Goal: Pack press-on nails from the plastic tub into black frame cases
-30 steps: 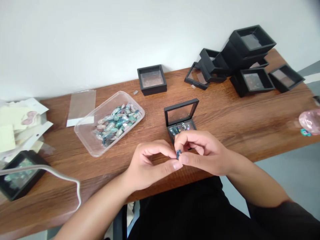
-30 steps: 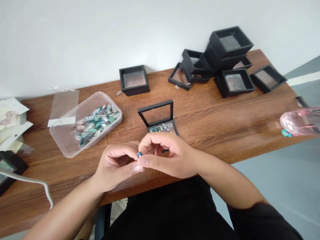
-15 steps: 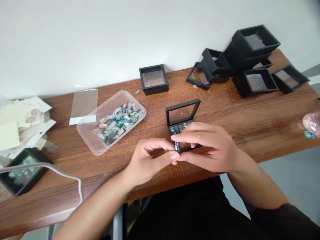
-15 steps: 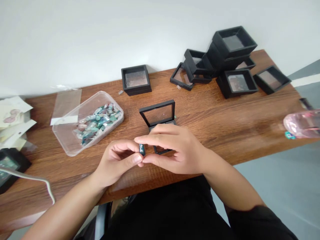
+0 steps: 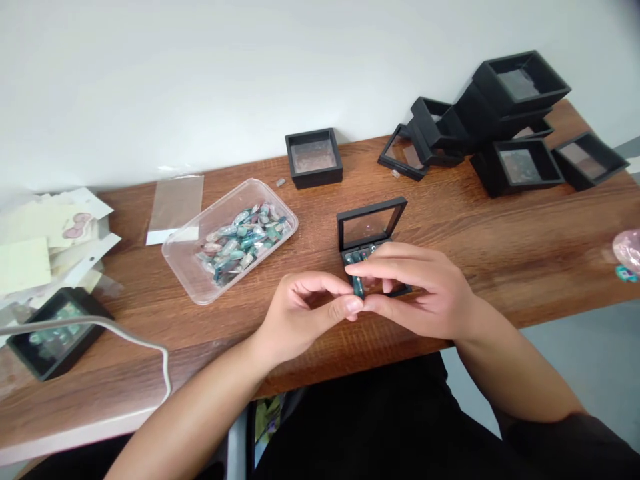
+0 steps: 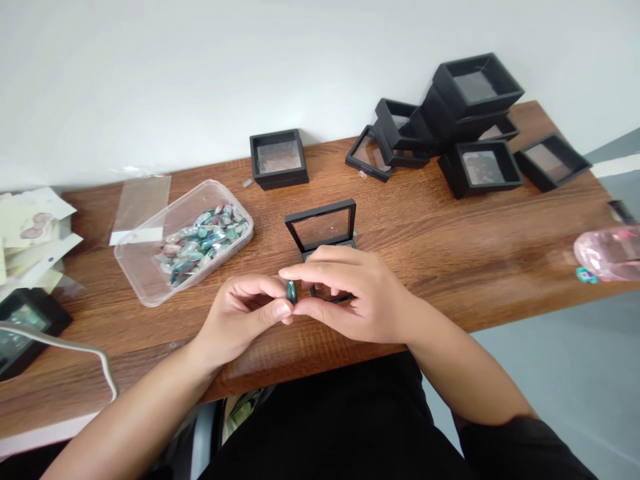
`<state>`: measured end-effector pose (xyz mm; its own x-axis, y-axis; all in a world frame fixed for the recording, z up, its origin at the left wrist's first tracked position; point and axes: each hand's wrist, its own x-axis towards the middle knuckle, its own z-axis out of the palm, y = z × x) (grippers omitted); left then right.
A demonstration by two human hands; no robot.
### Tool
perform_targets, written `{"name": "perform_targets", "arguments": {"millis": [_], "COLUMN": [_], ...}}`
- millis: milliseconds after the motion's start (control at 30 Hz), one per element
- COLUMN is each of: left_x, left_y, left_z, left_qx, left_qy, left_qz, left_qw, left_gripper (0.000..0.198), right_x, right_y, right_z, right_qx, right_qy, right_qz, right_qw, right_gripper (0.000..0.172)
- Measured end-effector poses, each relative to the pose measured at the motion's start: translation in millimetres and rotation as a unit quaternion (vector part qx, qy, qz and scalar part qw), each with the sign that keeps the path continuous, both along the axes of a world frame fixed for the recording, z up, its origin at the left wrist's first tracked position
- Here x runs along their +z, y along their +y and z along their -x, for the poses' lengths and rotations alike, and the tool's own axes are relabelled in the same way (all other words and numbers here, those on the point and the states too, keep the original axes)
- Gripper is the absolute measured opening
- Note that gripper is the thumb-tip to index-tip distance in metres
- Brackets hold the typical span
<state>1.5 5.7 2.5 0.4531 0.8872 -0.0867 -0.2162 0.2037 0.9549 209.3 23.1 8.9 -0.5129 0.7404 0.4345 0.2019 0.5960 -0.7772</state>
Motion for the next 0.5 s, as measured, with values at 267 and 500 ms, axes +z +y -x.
{"name": "perform_targets", "arguments": {"millis": [267,500], "left_x": [-0.4,-3.1], "left_y": [0.1,-0.1], "left_z": [-1.5,-2.5], "left_qx": [0.011,0.020], "left_qy": [0.025,0.022], "left_qz": [-0.009,-0.016], "left_qw": [1.000,0.999], "left_gripper": [0.022,0.020], "right_x": [1.9,3.0], "right_y": [1.2,-0.2], "right_z": [-0.7,-2.8], "right_qx": [0.013,-0.001], "right_qy": [0.009,-0.012], "right_qz": [0.040,0.034], "right_qw": [0.999,0.999], "right_gripper": [0.029,0.029]}}
